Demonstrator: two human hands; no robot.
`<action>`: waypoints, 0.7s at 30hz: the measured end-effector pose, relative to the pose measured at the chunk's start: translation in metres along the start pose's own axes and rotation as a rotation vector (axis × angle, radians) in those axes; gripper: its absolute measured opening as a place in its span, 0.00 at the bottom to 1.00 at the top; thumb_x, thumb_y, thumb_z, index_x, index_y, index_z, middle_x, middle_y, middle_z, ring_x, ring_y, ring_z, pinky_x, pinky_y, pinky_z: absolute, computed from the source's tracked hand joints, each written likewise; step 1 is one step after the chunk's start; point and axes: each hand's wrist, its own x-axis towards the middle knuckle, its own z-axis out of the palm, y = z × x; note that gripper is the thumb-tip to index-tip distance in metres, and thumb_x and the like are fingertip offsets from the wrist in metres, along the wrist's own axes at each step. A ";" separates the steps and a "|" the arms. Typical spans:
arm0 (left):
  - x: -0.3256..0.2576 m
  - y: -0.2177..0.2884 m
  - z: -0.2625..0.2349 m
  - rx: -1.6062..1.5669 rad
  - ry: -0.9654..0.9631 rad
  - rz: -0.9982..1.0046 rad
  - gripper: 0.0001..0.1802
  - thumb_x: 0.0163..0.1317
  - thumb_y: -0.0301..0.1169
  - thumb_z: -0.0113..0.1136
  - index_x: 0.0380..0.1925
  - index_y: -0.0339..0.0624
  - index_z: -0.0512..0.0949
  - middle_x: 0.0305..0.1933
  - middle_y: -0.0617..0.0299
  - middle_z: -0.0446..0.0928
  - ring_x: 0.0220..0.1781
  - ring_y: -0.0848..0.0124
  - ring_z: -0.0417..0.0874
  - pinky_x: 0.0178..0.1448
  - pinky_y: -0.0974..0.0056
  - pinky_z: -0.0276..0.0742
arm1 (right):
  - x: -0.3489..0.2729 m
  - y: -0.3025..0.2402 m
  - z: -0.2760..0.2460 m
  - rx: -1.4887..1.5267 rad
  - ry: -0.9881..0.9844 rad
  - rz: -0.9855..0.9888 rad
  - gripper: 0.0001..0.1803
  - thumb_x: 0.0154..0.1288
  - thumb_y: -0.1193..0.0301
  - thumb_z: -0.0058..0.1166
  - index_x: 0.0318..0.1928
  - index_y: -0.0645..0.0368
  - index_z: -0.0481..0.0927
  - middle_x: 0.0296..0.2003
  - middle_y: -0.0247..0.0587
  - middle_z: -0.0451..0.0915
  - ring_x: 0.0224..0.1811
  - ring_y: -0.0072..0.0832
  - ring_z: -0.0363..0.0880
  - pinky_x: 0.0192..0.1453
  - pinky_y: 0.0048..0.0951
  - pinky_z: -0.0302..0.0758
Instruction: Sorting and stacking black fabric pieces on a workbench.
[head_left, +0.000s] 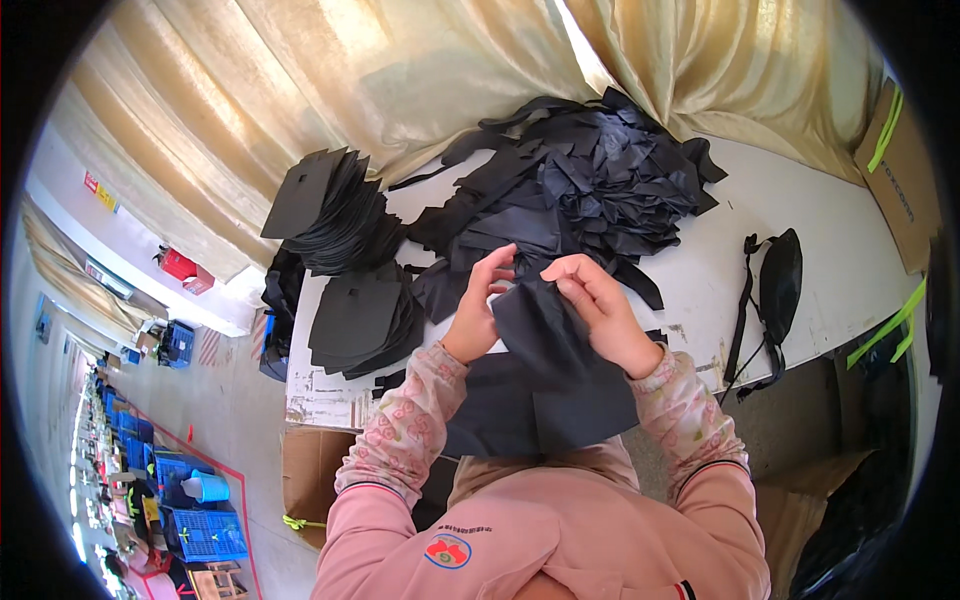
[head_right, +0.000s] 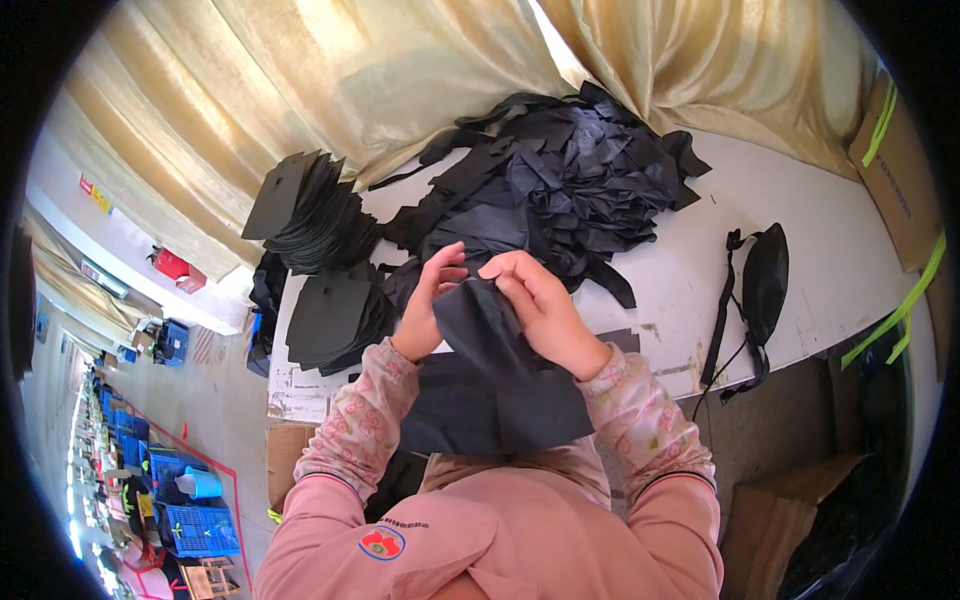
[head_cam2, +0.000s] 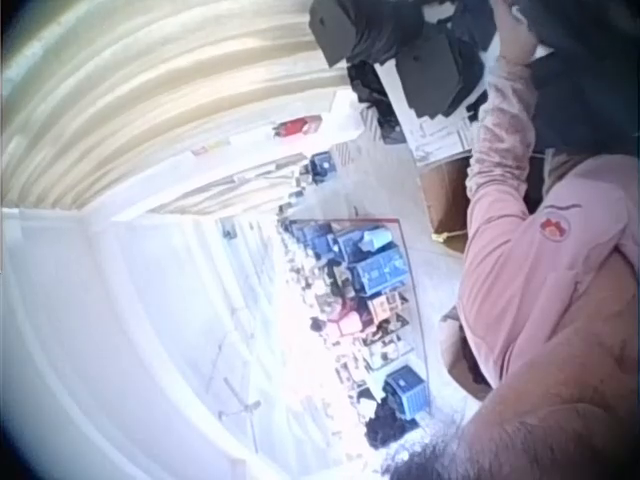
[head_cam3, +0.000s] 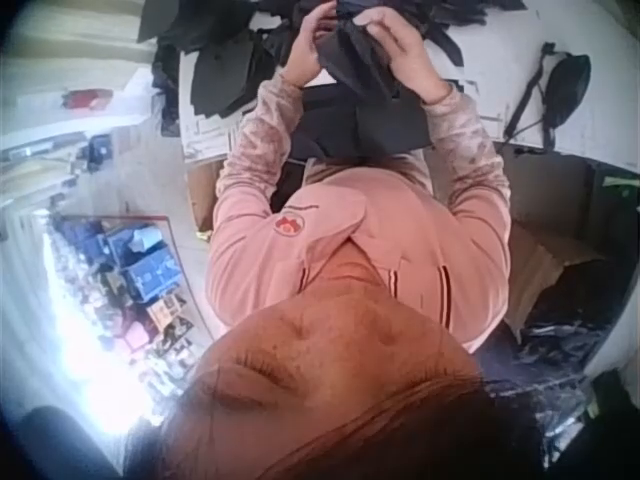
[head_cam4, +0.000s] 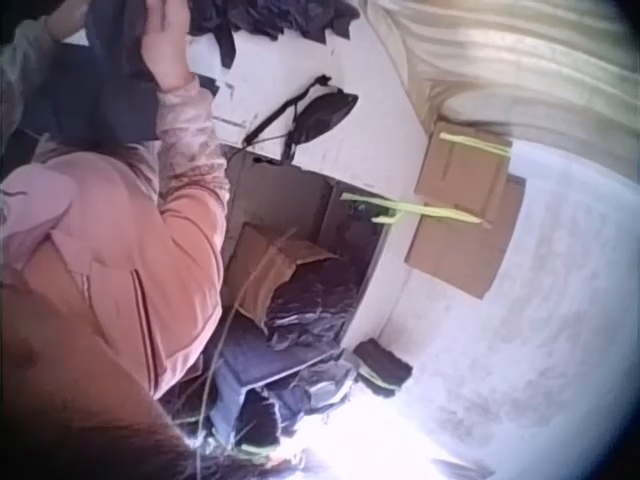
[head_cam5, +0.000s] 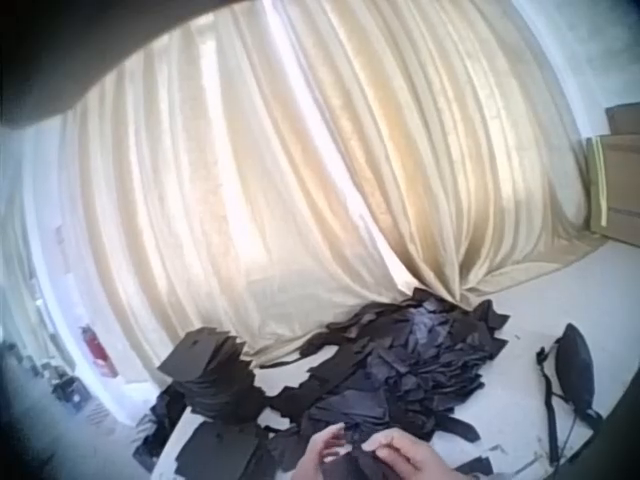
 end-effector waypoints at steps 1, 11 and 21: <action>0.001 -0.005 -0.002 0.001 0.004 0.001 0.34 0.56 0.24 0.68 0.63 0.39 0.66 0.58 0.57 0.72 0.57 0.70 0.75 0.63 0.64 0.69 | 0.000 -0.001 -0.003 0.051 -0.044 0.038 0.07 0.70 0.80 0.47 0.45 0.63 0.76 0.39 0.46 0.78 0.45 0.40 0.79 0.49 0.28 0.73; 0.007 0.019 0.013 0.239 0.280 0.145 0.14 0.52 0.17 0.64 0.38 0.38 0.72 0.33 0.62 0.76 0.32 0.74 0.76 0.40 0.70 0.74 | -0.009 -0.058 0.019 -0.764 0.043 -0.298 0.22 0.58 0.67 0.64 0.52 0.57 0.73 0.38 0.42 0.75 0.39 0.40 0.75 0.47 0.37 0.69; -0.015 0.016 -0.044 0.551 0.259 0.208 0.18 0.40 0.15 0.64 0.34 0.40 0.76 0.37 0.56 0.78 0.41 0.58 0.81 0.47 0.62 0.77 | -0.025 -0.032 -0.007 -0.607 -0.095 -0.168 0.11 0.59 0.81 0.56 0.42 0.59 0.76 0.35 0.46 0.74 0.37 0.44 0.77 0.39 0.38 0.74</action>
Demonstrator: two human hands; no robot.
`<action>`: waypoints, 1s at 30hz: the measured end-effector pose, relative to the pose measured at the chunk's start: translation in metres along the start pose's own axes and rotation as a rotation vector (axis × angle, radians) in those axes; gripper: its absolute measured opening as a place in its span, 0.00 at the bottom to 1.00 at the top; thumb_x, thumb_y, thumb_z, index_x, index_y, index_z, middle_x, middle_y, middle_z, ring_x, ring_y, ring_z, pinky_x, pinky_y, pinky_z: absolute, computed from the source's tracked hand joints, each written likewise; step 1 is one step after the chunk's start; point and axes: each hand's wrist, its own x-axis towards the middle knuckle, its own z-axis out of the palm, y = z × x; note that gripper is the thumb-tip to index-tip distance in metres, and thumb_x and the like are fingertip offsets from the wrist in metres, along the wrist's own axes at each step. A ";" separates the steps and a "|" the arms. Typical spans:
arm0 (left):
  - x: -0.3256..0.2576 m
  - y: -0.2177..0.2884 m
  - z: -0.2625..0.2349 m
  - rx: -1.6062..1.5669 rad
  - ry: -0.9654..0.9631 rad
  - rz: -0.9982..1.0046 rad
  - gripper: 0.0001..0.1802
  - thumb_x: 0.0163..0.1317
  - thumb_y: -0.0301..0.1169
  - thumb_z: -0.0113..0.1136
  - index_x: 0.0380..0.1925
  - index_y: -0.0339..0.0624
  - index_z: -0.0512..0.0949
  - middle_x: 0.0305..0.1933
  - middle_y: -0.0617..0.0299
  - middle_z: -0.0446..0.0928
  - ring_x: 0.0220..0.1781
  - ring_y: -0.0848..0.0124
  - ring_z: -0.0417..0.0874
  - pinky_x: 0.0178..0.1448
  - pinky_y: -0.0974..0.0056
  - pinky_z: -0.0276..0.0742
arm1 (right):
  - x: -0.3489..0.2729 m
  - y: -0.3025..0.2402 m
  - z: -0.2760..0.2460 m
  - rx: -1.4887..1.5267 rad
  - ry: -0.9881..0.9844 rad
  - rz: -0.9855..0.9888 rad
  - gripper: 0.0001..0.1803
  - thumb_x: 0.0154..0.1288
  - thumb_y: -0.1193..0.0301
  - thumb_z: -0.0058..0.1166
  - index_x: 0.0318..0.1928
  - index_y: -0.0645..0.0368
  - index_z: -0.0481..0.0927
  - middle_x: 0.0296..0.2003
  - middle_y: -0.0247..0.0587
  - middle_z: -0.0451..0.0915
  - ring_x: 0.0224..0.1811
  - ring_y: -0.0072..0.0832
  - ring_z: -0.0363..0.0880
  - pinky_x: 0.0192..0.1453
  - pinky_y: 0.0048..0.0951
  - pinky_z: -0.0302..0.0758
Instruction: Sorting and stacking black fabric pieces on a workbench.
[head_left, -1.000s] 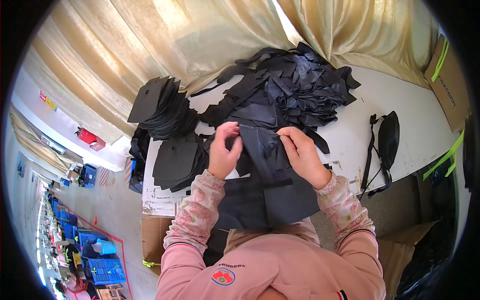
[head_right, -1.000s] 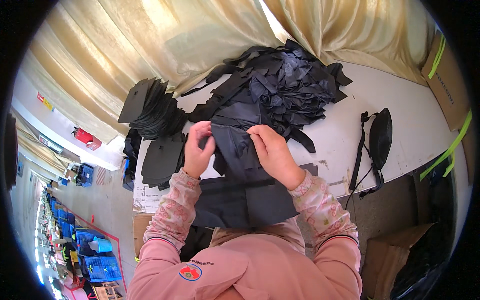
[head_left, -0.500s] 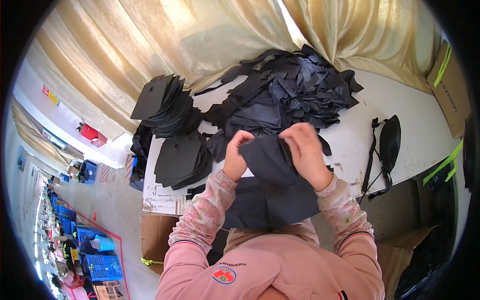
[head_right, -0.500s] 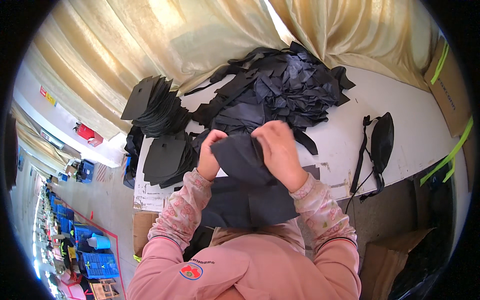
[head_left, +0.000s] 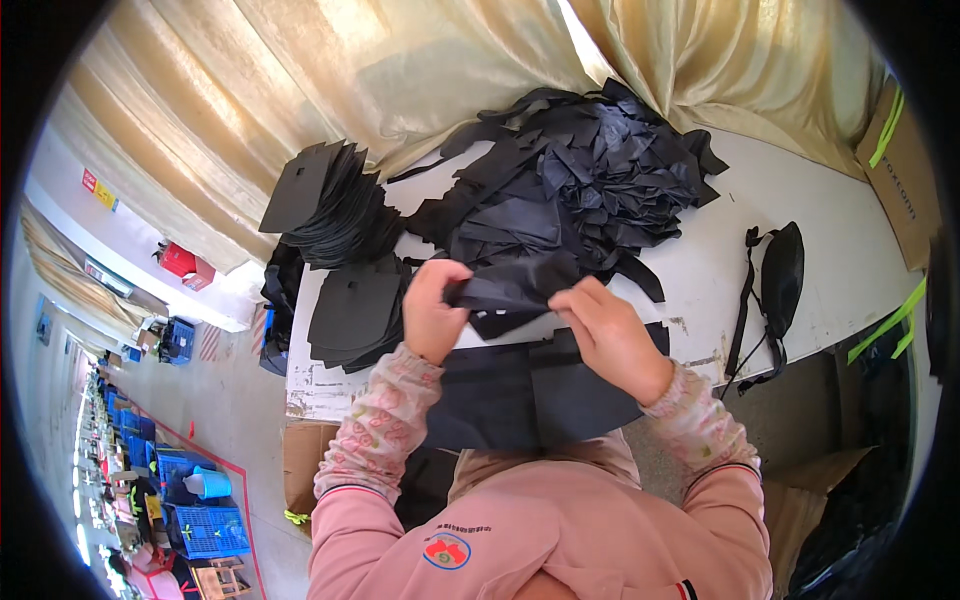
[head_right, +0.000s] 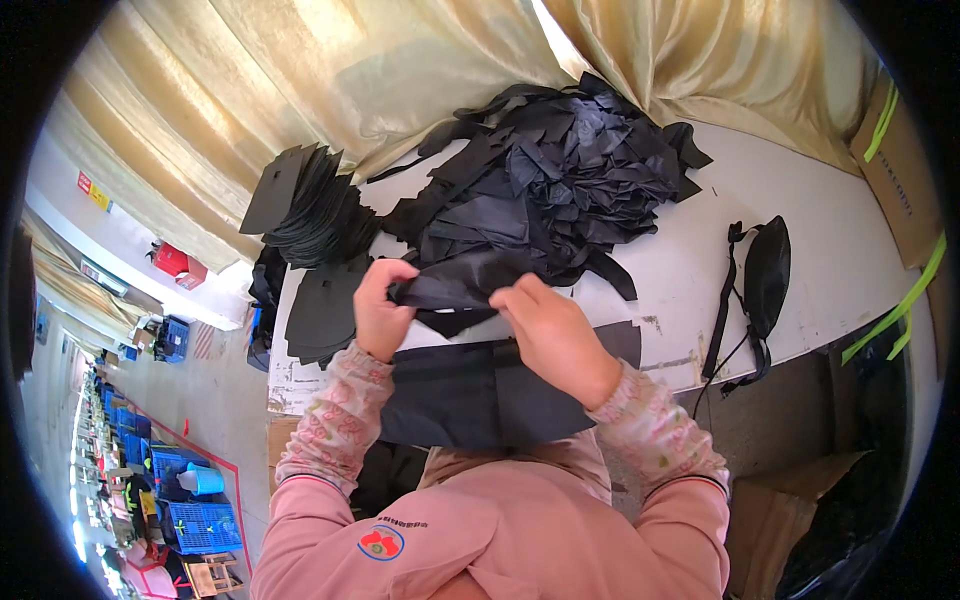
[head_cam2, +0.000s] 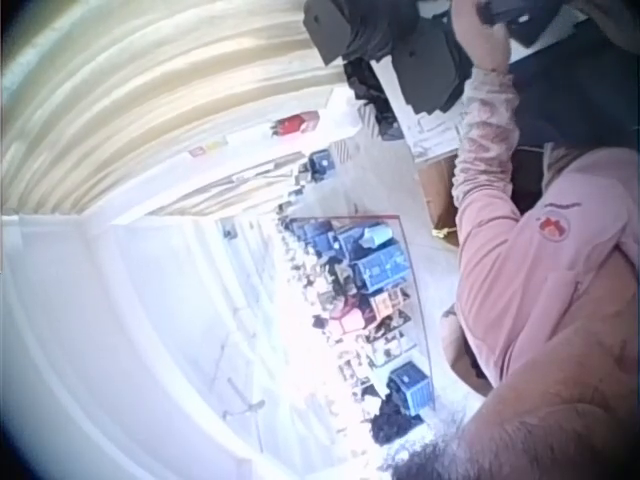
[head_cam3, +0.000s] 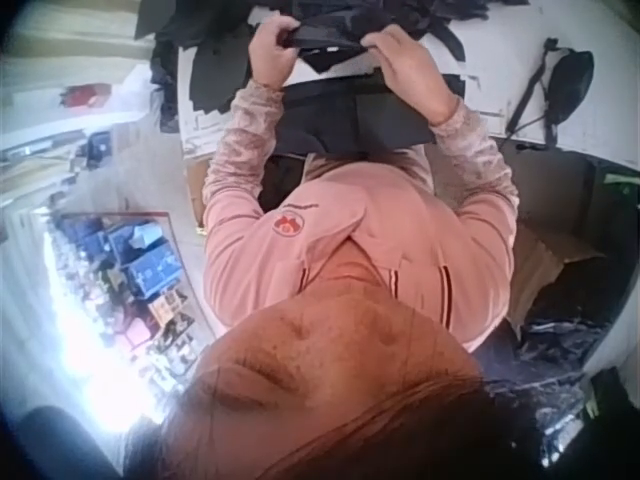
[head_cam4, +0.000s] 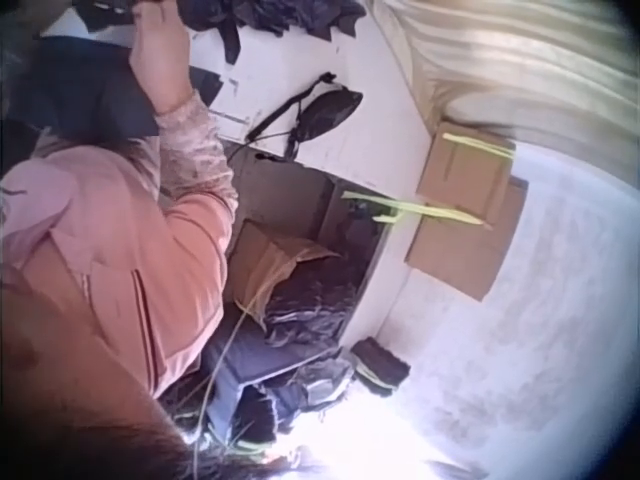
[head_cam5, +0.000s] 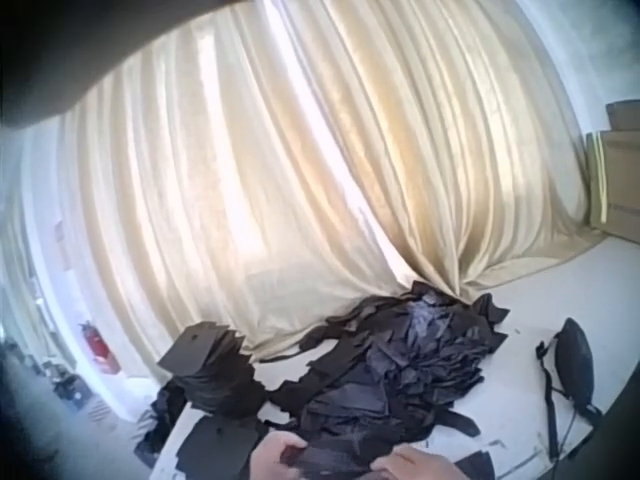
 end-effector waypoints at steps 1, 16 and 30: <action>-0.005 -0.008 -0.011 0.067 0.012 -0.007 0.18 0.39 0.15 0.62 0.33 0.41 0.76 0.37 0.57 0.78 0.43 0.57 0.80 0.48 0.61 0.76 | -0.009 -0.001 -0.007 0.105 -0.150 0.039 0.10 0.60 0.81 0.55 0.43 0.60 0.75 0.35 0.46 0.74 0.36 0.45 0.77 0.40 0.38 0.75; -0.112 -0.083 -0.182 0.168 -0.625 -0.665 0.11 0.50 0.19 0.64 0.36 0.36 0.80 0.28 0.58 0.79 0.33 0.72 0.79 0.42 0.65 0.73 | -0.056 0.049 -0.084 0.547 -1.045 0.574 0.16 0.61 0.73 0.63 0.49 0.61 0.79 0.34 0.37 0.82 0.37 0.21 0.78 0.42 0.25 0.75; -0.163 -0.178 -0.116 0.086 -1.080 -0.913 0.25 0.51 0.38 0.76 0.21 0.38 0.66 0.19 0.66 0.57 0.26 0.74 0.57 0.31 0.63 0.57 | -0.106 0.093 0.028 -0.307 -0.494 0.081 0.21 0.61 0.69 0.57 0.55 0.59 0.75 0.55 0.45 0.74 0.61 0.45 0.70 0.66 0.46 0.64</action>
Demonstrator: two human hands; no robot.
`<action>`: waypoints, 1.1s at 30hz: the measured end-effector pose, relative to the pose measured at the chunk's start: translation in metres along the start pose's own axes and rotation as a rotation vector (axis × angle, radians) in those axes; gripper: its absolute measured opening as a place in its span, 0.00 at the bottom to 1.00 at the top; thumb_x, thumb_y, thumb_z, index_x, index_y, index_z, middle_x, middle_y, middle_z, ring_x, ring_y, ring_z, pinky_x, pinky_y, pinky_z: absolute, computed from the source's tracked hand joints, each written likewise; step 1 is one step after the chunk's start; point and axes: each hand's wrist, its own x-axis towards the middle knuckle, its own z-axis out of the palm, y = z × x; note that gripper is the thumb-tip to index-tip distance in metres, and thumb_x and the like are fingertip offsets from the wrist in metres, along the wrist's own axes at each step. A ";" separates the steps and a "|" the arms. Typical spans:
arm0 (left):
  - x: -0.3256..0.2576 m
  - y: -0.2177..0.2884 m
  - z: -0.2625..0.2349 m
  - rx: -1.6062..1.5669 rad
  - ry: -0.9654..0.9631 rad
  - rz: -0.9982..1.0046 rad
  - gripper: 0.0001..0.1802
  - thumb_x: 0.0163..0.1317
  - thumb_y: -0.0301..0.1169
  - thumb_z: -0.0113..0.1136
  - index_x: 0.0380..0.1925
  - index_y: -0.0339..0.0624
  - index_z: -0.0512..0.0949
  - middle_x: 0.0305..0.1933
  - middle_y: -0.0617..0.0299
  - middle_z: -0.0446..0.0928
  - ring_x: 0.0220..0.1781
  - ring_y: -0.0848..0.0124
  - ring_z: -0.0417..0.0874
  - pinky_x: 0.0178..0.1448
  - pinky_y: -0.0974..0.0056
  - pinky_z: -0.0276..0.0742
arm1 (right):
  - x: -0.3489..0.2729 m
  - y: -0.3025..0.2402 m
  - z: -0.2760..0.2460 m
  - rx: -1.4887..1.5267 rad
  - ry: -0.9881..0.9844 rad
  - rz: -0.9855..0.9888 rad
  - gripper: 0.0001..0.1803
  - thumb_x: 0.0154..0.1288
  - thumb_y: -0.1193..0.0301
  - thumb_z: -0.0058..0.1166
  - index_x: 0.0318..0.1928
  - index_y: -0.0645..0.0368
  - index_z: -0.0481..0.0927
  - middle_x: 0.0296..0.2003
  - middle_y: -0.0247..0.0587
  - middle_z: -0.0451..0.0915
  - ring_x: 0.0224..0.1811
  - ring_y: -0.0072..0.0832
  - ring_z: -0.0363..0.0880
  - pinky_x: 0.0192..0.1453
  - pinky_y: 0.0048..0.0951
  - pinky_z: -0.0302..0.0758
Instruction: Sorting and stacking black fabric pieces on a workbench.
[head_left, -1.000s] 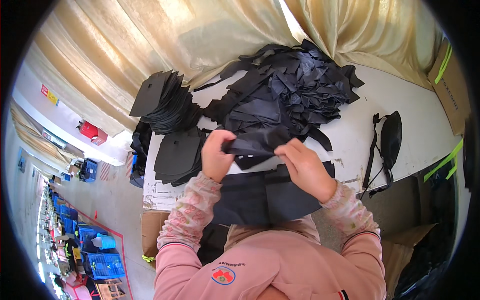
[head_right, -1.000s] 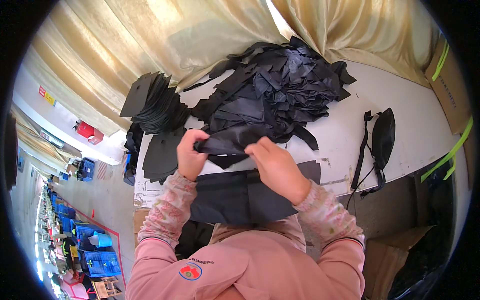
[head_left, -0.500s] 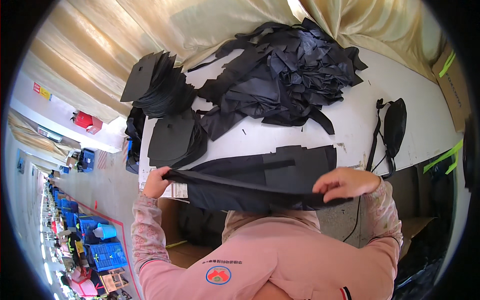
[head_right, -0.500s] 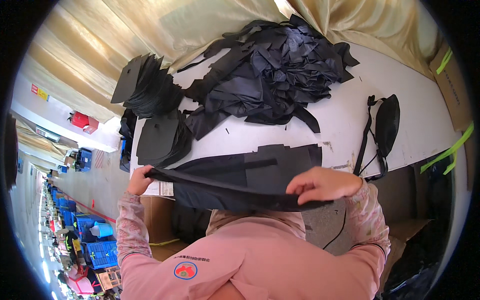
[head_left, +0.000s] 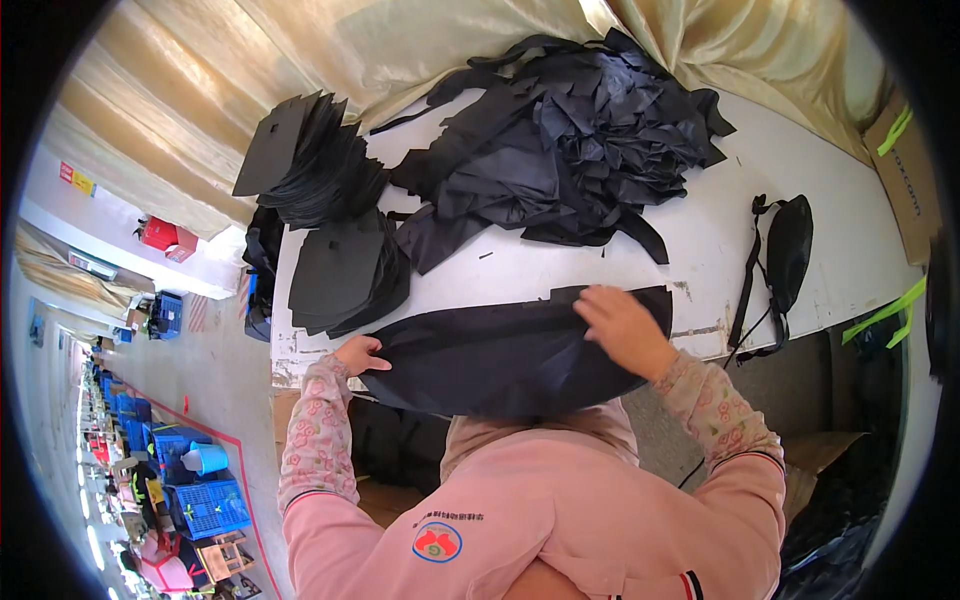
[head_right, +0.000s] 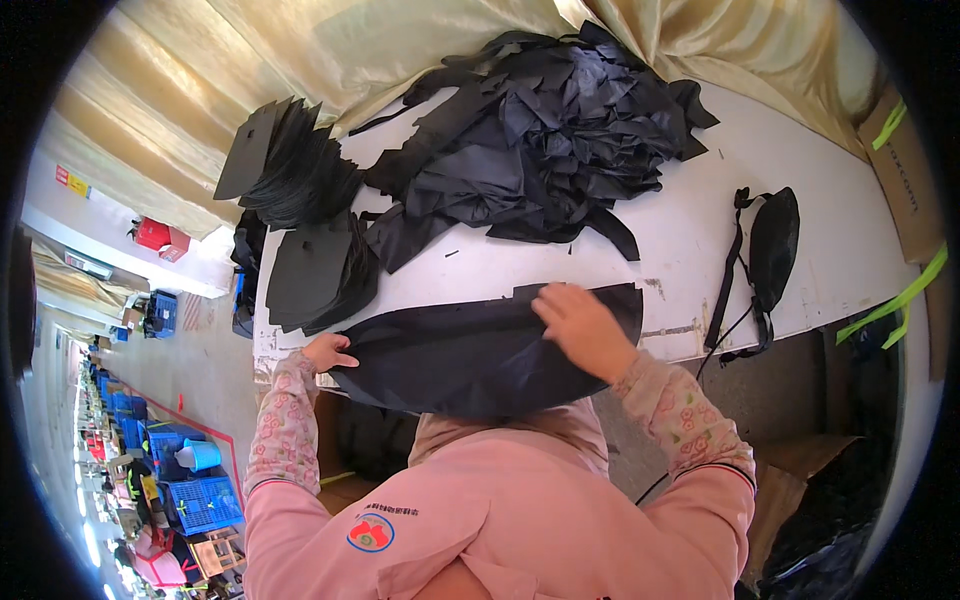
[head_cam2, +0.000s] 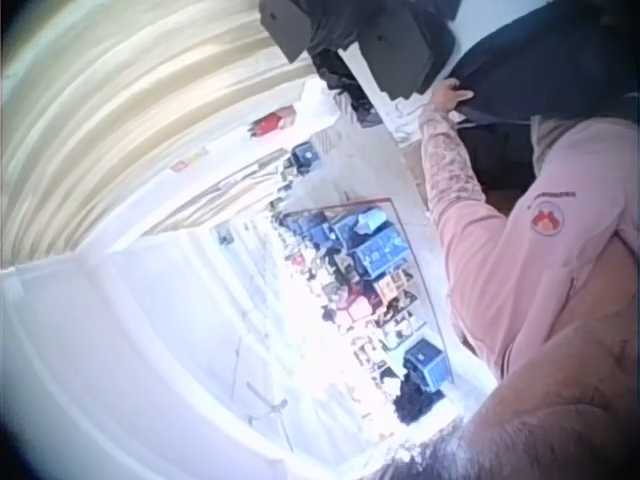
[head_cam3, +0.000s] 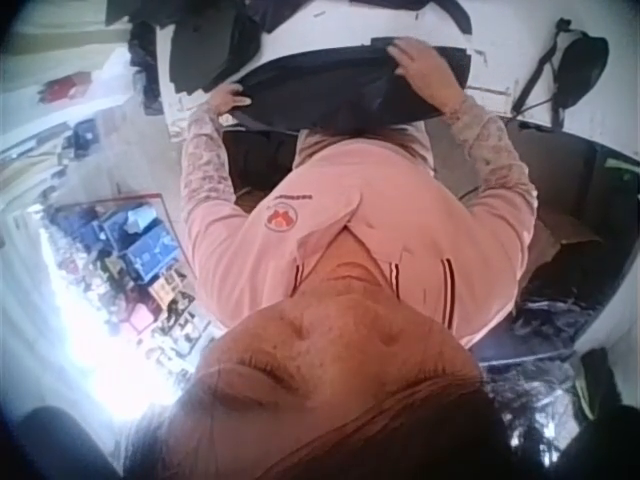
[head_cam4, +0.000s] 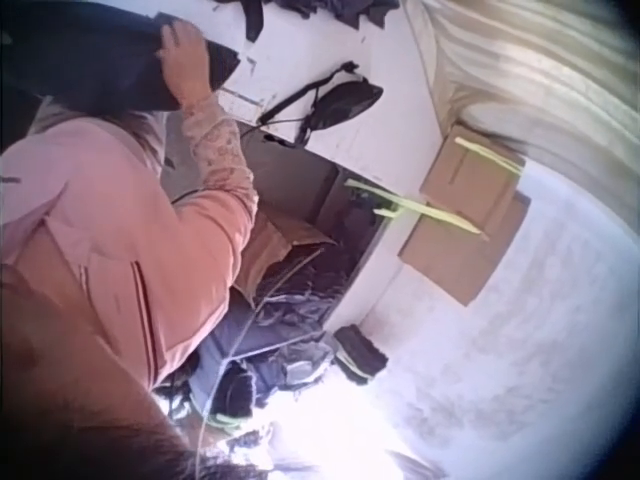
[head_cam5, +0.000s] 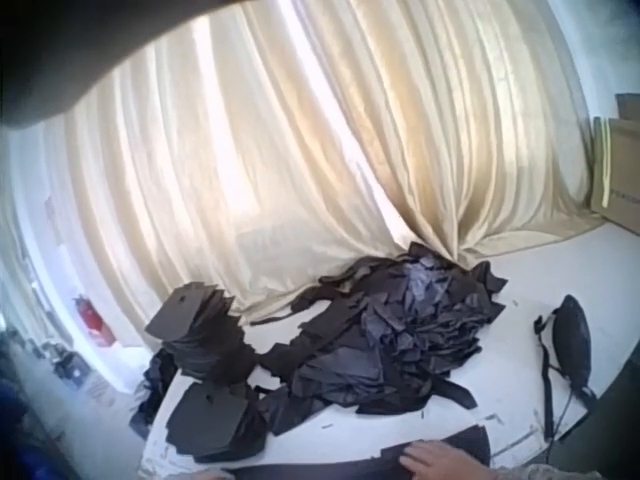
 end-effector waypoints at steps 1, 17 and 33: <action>0.001 -0.006 0.001 -0.005 0.001 -0.007 0.25 0.51 0.38 0.76 0.21 0.38 0.66 0.19 0.66 0.57 0.26 0.74 0.57 0.31 0.63 0.57 | -0.002 -0.010 0.006 -0.001 -0.053 -0.107 0.27 0.62 0.63 0.57 0.60 0.58 0.71 0.61 0.46 0.70 0.66 0.45 0.65 0.70 0.48 0.60; -0.076 0.118 -0.027 -0.162 0.567 0.211 0.22 0.54 0.23 0.70 0.49 0.40 0.76 0.25 0.64 0.75 0.22 0.76 0.77 0.26 0.68 0.74 | 0.021 -0.014 -0.001 0.149 -0.373 -0.166 0.42 0.58 0.57 0.64 0.71 0.54 0.61 0.70 0.49 0.61 0.71 0.48 0.60 0.73 0.48 0.59; 0.015 0.023 -0.037 0.175 0.979 0.150 0.40 0.48 0.51 0.73 0.57 0.41 0.72 0.57 0.47 0.75 0.61 0.51 0.75 0.64 0.53 0.70 | 0.082 -0.049 0.040 1.096 -0.204 0.282 0.07 0.68 0.72 0.56 0.39 0.65 0.78 0.30 0.33 0.79 0.30 0.17 0.77 0.33 0.22 0.78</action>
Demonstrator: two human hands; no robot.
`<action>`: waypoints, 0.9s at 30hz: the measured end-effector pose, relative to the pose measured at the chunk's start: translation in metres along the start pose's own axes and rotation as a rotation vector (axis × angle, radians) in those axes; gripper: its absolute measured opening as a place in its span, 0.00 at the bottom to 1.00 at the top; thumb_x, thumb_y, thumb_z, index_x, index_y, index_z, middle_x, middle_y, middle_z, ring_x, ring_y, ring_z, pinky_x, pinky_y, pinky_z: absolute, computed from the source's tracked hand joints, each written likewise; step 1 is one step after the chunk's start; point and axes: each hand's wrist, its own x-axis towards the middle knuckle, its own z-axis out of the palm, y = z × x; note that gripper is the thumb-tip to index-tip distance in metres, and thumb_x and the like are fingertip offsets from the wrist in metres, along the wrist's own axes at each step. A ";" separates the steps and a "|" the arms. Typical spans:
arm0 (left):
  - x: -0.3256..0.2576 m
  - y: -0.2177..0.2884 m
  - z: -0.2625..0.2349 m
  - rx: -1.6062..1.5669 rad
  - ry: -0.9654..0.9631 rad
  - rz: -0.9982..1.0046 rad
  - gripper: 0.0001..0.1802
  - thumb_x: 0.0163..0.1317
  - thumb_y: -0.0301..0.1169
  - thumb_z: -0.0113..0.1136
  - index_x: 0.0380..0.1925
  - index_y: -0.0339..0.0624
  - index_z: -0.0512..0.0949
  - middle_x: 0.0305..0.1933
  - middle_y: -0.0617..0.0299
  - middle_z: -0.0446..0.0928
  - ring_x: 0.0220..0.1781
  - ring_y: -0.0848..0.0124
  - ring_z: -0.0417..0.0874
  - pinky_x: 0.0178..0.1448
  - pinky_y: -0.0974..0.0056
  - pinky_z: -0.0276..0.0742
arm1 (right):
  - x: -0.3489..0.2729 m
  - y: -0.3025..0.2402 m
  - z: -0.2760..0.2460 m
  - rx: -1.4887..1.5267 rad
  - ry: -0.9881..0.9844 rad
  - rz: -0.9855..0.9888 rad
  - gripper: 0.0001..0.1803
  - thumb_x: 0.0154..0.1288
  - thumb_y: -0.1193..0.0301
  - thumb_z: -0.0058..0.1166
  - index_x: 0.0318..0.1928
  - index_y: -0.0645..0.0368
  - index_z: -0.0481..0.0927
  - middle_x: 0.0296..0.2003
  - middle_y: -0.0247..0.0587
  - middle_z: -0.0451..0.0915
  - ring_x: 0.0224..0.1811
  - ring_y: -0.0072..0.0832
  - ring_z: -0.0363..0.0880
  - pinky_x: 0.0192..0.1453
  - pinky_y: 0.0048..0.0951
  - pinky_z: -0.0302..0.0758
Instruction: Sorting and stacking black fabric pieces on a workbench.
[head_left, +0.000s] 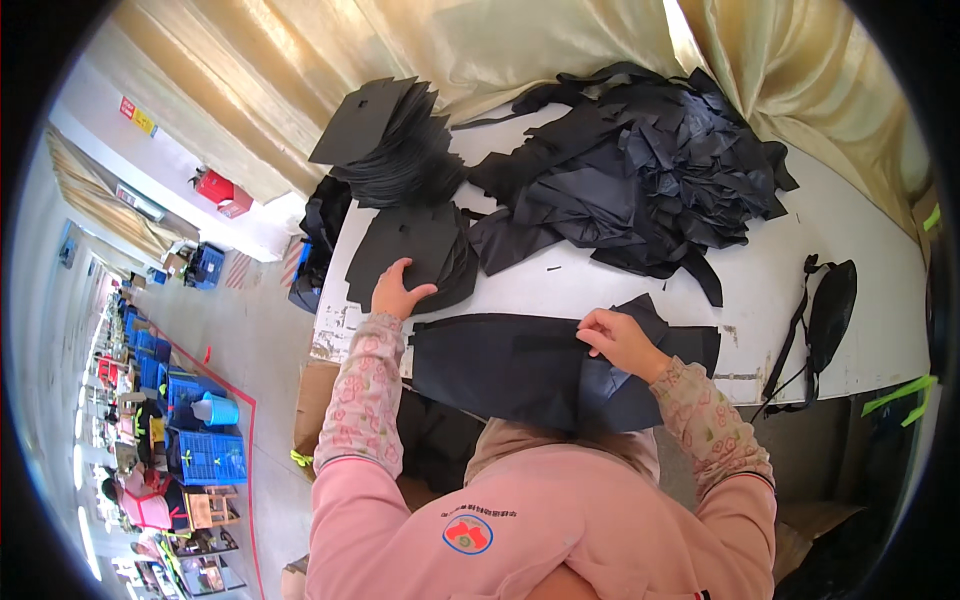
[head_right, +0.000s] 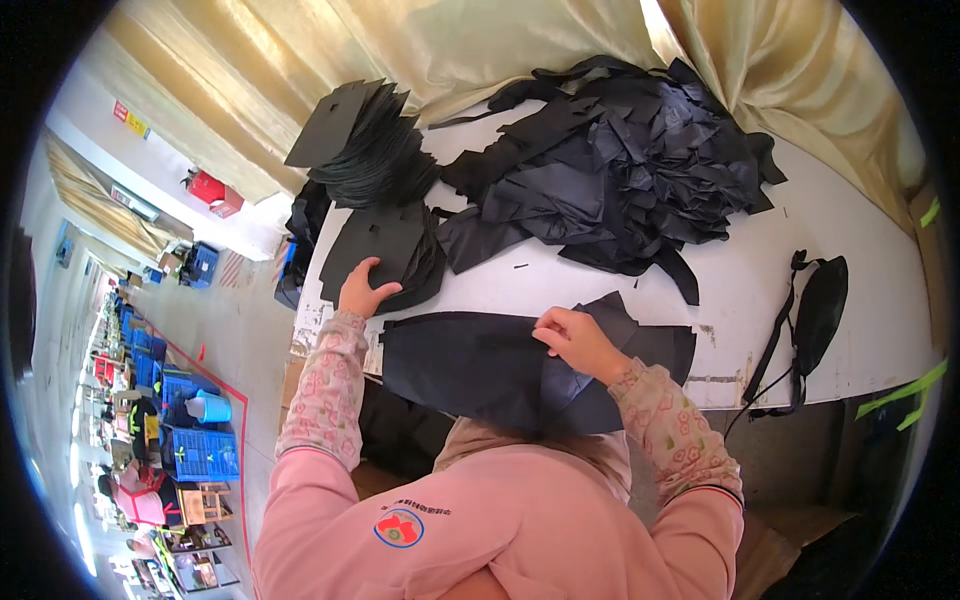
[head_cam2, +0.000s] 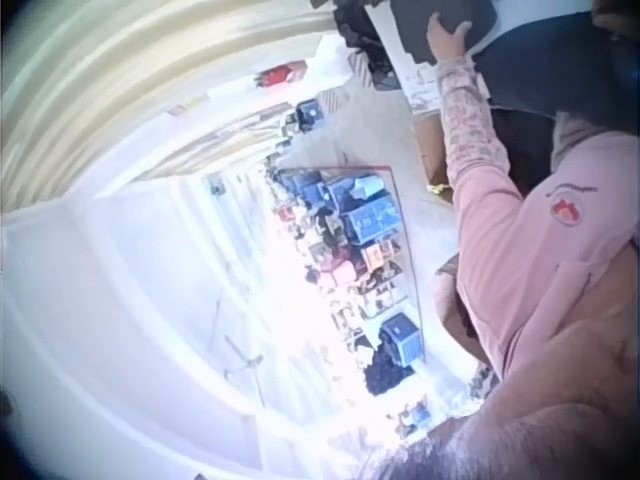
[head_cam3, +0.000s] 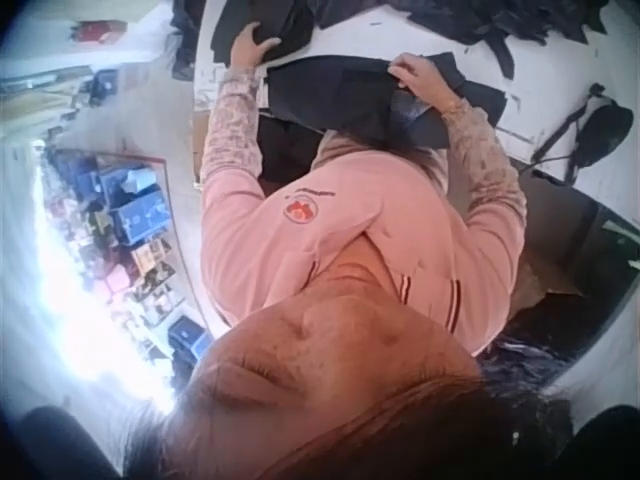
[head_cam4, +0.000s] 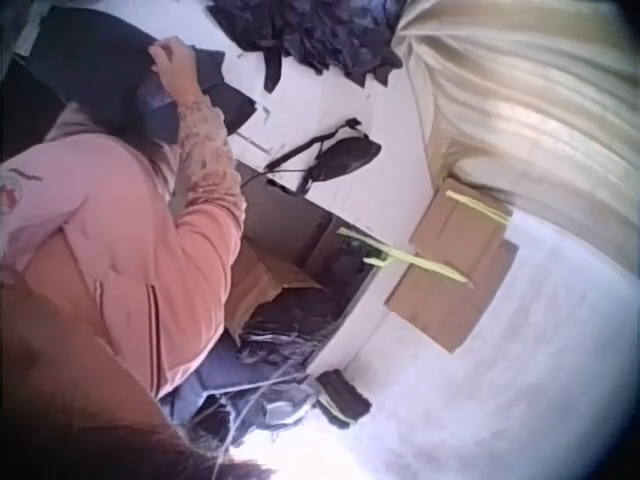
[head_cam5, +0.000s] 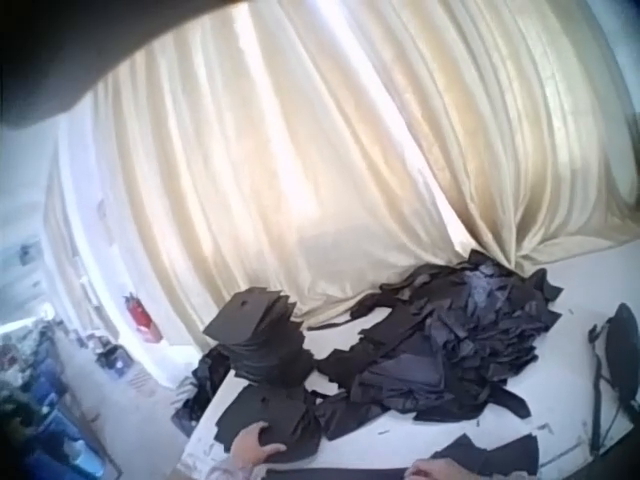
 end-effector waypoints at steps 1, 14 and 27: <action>0.000 0.005 -0.002 0.006 -0.042 -0.025 0.40 0.48 0.51 0.73 0.57 0.42 0.73 0.56 0.48 0.76 0.59 0.51 0.76 0.62 0.54 0.72 | -0.003 0.008 -0.005 -0.001 0.010 0.003 0.07 0.68 0.72 0.56 0.39 0.65 0.78 0.30 0.33 0.79 0.30 0.17 0.77 0.33 0.22 0.78; -0.007 -0.007 0.018 0.397 0.040 0.287 0.26 0.64 0.40 0.59 0.60 0.42 0.69 0.55 0.44 0.77 0.52 0.48 0.80 0.54 0.52 0.78 | -0.019 0.022 -0.001 0.100 0.033 0.010 0.08 0.69 0.71 0.56 0.39 0.64 0.77 0.30 0.32 0.77 0.29 0.16 0.75 0.34 0.21 0.78; -0.064 0.186 -0.083 -0.551 0.084 0.164 0.21 0.64 0.20 0.48 0.59 0.37 0.73 0.22 0.61 0.74 0.21 0.77 0.72 0.28 0.71 0.68 | 0.014 -0.047 0.025 -0.123 0.574 -0.413 0.06 0.61 0.74 0.60 0.36 0.61 0.75 0.23 0.37 0.76 0.20 0.20 0.71 0.26 0.23 0.69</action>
